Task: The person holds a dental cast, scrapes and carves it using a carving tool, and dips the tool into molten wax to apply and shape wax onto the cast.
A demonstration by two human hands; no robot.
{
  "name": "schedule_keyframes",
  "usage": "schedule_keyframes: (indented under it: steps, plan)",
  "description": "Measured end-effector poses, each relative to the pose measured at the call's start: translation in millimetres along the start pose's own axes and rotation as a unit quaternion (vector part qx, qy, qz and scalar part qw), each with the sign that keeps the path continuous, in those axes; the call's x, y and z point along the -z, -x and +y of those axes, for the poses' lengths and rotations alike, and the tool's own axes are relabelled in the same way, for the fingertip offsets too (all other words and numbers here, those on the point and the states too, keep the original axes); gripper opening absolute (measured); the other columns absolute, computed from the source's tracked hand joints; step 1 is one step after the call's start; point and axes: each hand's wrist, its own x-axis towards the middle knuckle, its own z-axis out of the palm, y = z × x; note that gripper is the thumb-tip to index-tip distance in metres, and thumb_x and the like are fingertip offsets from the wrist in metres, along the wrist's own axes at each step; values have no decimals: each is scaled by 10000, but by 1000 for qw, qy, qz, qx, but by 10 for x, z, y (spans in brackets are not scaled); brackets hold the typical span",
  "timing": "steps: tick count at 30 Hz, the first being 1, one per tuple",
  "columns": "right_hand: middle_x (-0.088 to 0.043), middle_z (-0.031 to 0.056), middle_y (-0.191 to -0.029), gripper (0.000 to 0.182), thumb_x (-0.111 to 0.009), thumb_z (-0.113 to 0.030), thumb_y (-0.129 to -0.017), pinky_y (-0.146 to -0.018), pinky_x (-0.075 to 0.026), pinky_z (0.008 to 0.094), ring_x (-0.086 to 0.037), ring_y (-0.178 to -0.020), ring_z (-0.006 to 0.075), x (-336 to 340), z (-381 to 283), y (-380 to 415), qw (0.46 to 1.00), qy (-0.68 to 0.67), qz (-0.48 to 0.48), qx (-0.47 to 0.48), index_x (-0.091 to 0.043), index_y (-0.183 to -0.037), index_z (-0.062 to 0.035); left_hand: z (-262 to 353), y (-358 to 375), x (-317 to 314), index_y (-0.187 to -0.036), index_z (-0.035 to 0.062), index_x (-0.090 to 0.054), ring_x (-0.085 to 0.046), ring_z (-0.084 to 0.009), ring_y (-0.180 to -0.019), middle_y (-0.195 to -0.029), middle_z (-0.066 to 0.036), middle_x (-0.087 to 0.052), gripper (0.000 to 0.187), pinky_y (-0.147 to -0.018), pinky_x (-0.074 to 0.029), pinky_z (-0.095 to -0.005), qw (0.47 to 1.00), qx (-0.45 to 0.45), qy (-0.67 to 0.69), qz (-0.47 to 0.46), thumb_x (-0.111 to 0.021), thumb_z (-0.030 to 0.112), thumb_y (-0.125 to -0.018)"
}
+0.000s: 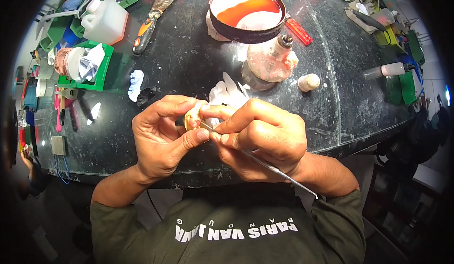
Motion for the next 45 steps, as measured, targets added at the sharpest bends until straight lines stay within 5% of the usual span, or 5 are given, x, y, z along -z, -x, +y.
schedule_keyframes:
  steps: [45]
  plan:
    - [-656,138,-793,215,-753,142,-775,-852,-645,463,-708,-696,198,-35,44,27,1000,6,11,16,-584,-720,20,17,0,7,-1113,-17,-694,-658,-138,-1037,-1132,-117,-645,346,-885,-631,-266,1000,13,-22,9,-814,-85,-796]
